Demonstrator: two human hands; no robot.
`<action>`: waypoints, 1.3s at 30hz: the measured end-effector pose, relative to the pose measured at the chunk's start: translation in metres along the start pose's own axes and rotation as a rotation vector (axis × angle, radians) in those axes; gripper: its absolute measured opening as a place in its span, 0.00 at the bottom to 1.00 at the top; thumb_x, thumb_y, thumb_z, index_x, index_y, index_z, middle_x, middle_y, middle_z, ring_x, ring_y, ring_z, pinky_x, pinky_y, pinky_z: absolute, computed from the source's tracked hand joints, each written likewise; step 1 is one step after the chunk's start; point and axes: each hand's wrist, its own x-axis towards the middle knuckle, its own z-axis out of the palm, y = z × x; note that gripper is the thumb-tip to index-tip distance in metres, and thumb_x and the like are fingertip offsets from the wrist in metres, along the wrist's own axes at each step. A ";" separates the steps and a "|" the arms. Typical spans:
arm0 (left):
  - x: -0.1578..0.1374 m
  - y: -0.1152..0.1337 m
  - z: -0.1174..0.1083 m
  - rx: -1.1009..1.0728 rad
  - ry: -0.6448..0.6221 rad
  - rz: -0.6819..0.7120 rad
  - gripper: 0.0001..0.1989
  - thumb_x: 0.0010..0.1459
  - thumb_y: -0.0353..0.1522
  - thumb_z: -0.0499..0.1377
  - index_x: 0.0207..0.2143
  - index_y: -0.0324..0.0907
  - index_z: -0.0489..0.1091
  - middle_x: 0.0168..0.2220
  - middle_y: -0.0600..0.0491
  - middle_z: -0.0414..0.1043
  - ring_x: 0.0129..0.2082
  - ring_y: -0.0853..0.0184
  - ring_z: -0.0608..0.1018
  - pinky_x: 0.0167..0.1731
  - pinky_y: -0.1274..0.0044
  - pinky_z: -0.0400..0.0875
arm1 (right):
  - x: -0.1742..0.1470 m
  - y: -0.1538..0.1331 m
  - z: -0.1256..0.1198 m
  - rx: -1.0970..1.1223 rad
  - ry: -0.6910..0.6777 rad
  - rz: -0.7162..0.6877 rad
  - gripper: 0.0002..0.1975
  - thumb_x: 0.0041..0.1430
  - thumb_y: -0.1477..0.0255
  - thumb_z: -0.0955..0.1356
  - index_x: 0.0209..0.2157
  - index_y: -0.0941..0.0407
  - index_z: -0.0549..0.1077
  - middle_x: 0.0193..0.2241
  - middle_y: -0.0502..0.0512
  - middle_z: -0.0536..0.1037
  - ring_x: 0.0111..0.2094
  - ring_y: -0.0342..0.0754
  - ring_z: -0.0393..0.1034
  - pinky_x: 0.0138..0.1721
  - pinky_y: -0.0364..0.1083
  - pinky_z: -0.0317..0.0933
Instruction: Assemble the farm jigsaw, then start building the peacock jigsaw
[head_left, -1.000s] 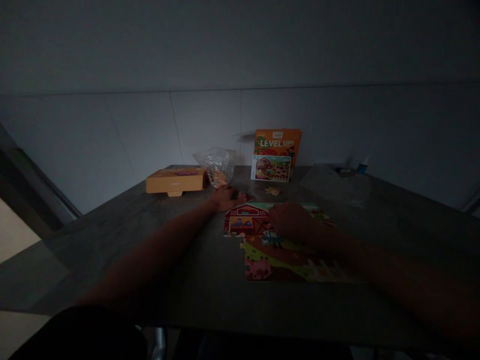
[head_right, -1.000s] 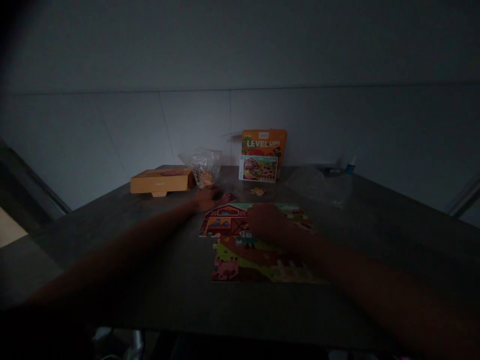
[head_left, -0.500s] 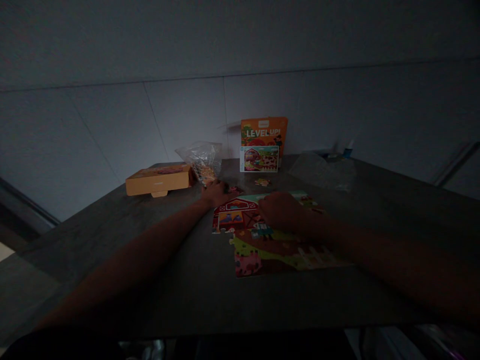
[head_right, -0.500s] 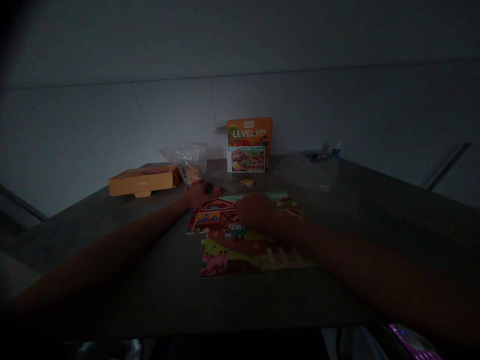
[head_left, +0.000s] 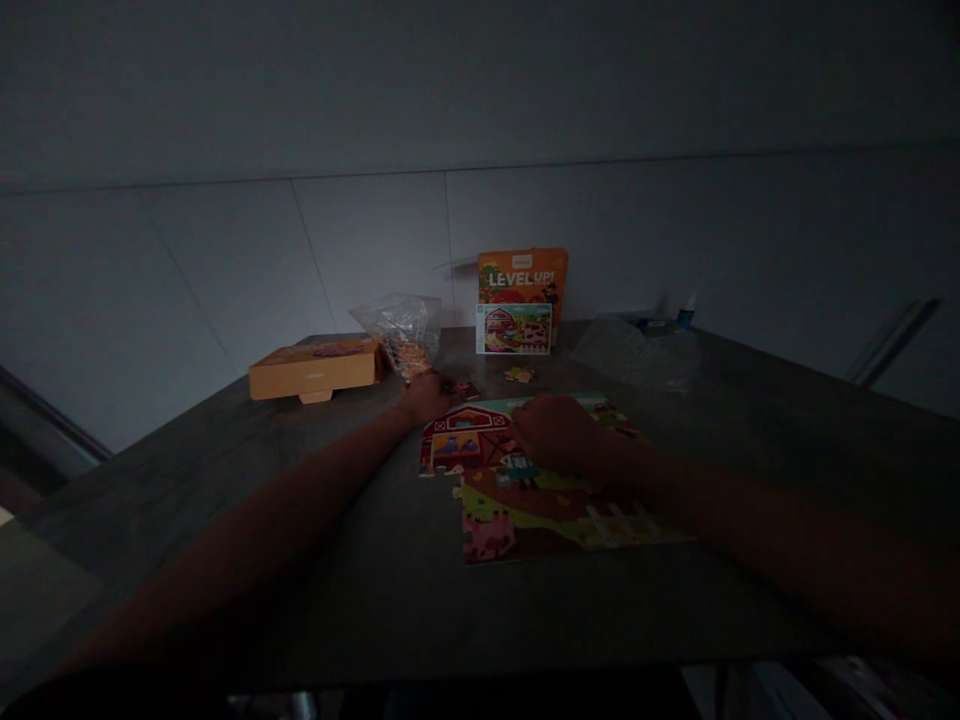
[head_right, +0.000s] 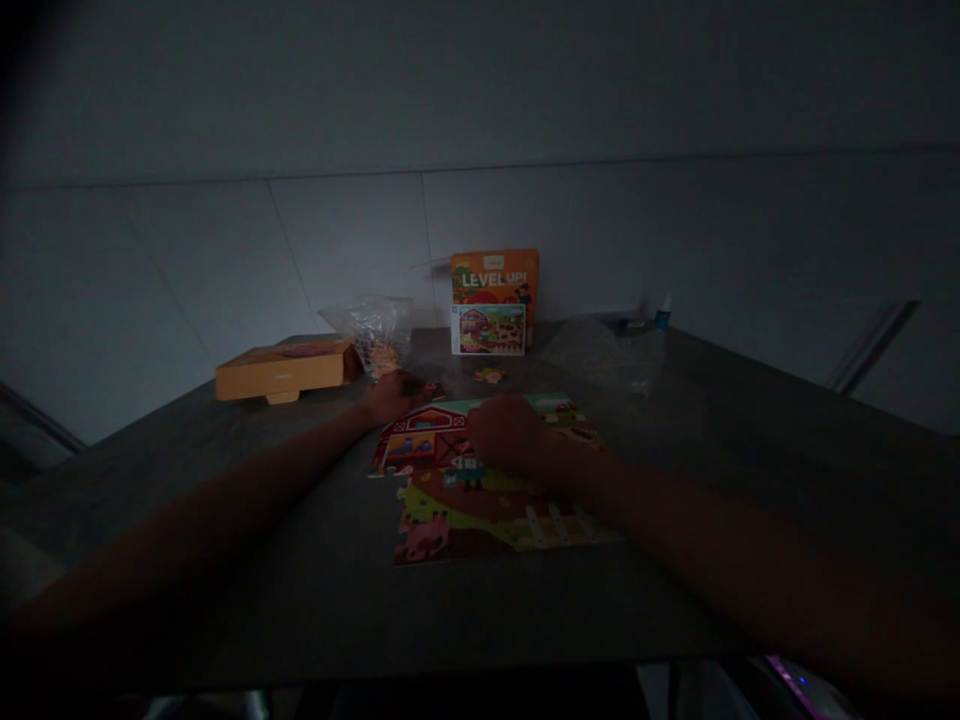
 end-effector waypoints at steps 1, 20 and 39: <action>0.001 -0.001 0.000 -0.010 -0.003 0.000 0.21 0.60 0.49 0.59 0.43 0.44 0.80 0.45 0.45 0.79 0.47 0.53 0.78 0.42 0.70 0.72 | 0.000 0.000 0.001 0.000 0.004 0.002 0.20 0.69 0.68 0.59 0.39 0.62 0.80 0.36 0.69 0.82 0.38 0.59 0.78 0.36 0.51 0.66; -0.074 0.026 -0.037 -0.443 0.129 0.376 0.14 0.65 0.31 0.51 0.50 0.39 0.68 0.34 0.53 0.73 0.35 0.67 0.76 0.38 0.75 0.70 | 0.002 0.004 0.017 0.063 0.176 -0.070 0.13 0.66 0.73 0.61 0.42 0.63 0.76 0.38 0.66 0.79 0.38 0.53 0.72 0.35 0.46 0.58; -0.139 0.038 -0.083 -0.079 -0.325 0.814 0.21 0.52 0.46 0.70 0.40 0.41 0.74 0.38 0.49 0.77 0.37 0.60 0.78 0.38 0.71 0.71 | 0.001 0.009 0.019 0.099 0.158 -0.195 0.13 0.68 0.72 0.61 0.40 0.62 0.77 0.38 0.63 0.75 0.31 0.46 0.64 0.30 0.45 0.48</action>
